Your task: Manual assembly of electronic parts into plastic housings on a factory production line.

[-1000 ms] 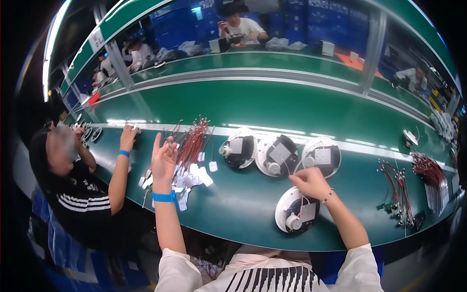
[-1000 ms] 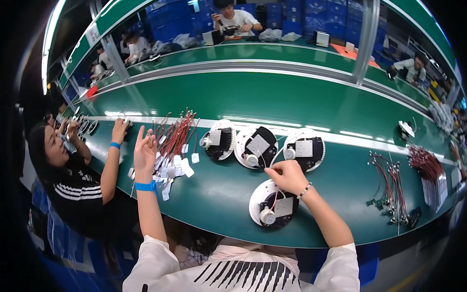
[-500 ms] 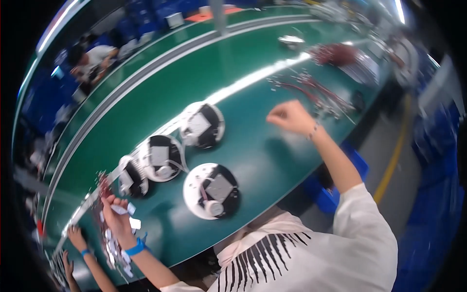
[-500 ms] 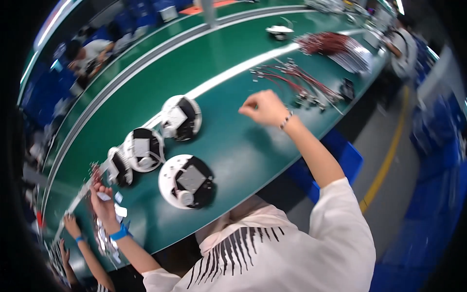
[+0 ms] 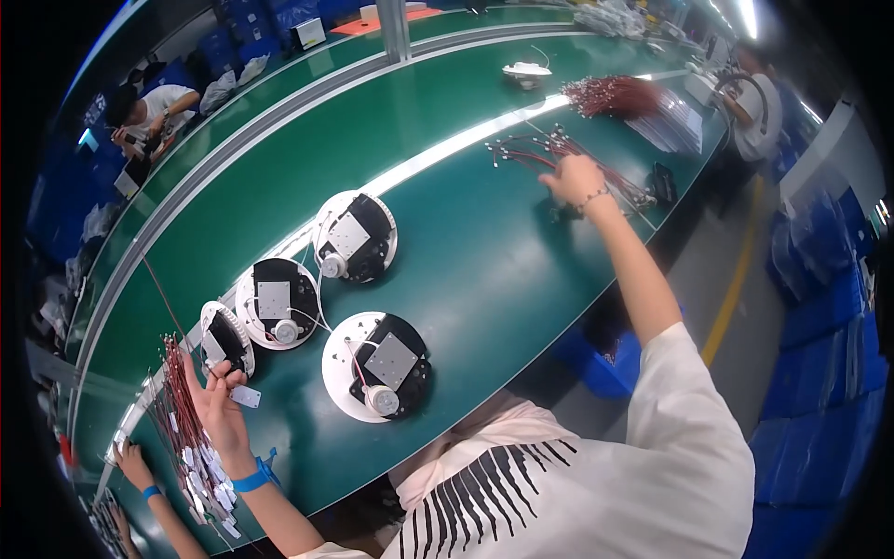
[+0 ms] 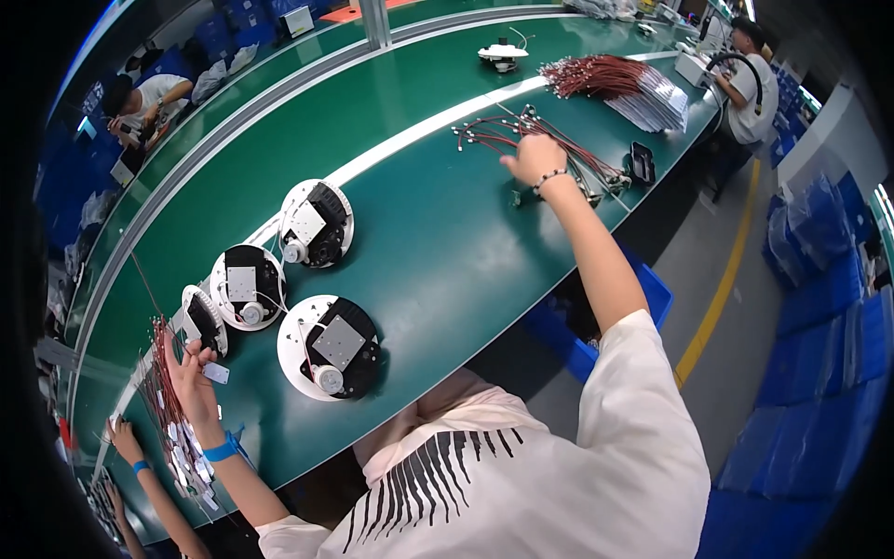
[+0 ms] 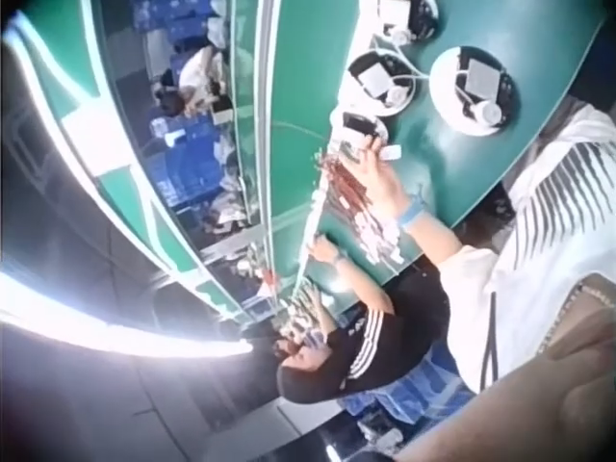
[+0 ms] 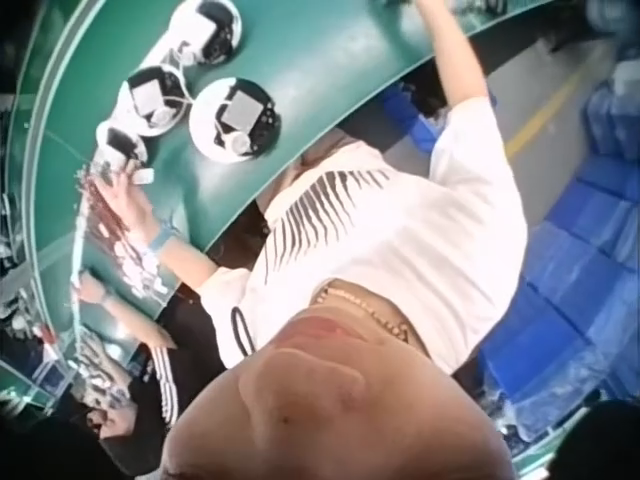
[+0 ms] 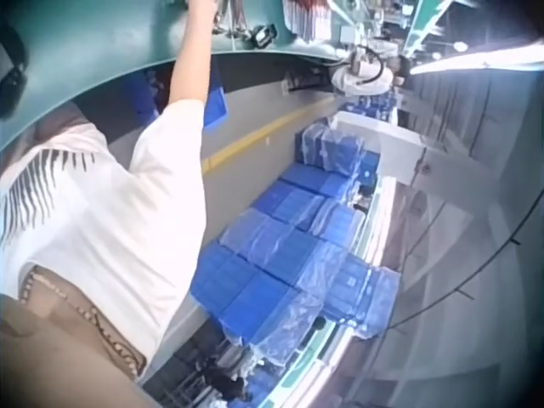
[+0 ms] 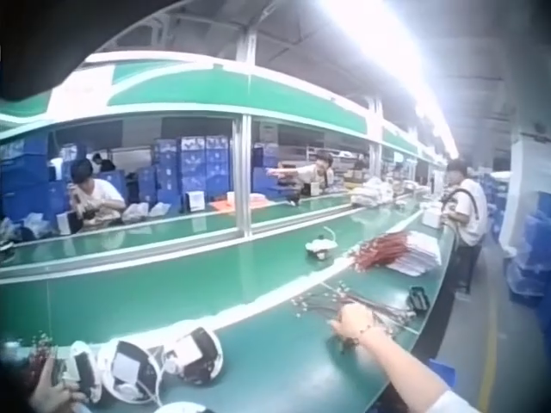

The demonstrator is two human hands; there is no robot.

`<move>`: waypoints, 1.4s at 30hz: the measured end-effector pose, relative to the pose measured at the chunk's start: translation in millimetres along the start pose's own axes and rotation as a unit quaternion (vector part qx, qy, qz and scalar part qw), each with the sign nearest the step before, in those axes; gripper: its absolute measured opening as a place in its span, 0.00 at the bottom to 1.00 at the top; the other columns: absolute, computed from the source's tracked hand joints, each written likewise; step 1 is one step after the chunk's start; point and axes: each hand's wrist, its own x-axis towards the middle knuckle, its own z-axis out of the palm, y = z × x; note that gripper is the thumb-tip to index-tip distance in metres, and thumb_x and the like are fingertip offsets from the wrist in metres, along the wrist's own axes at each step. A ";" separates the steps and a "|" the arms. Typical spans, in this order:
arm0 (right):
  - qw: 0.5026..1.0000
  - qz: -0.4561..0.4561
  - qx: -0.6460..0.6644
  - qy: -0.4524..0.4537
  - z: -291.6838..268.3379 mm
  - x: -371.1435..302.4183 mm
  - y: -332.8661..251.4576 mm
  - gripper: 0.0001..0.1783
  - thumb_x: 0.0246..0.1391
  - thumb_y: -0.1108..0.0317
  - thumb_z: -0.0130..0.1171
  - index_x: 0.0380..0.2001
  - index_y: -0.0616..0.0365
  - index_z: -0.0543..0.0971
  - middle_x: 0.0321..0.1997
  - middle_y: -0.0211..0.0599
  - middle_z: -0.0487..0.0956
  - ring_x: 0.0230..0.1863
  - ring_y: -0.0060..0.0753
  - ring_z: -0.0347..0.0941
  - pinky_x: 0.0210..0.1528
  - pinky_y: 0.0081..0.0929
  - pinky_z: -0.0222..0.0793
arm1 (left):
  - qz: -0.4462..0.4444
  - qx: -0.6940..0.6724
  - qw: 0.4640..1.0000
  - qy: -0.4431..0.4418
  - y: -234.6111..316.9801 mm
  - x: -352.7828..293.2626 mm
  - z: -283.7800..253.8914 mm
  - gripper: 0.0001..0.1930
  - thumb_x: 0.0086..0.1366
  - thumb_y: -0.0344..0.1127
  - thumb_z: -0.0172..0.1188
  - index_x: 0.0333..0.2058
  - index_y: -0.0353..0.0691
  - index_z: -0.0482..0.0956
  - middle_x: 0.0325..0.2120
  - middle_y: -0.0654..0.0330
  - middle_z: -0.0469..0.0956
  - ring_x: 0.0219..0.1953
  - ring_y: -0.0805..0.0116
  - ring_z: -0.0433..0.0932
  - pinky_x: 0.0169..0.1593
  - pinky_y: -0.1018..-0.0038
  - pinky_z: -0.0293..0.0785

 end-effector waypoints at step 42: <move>0.576 -0.224 0.606 -0.501 -79.3 -155.7 -192.6 0.05 0.44 0.75 0.50 0.23 0.66 0.73 0.12 0.31 0.69 0.08 0.16 0.62 0.08 0.12 0.55 | 0.096 0.182 0.966 -0.158 9.0 -80.0 155.7 0.07 0.56 0.31 0.48 0.23 0.36 0.72 0.13 0.57 0.70 0.14 0.68 0.69 0.20 0.76 0.63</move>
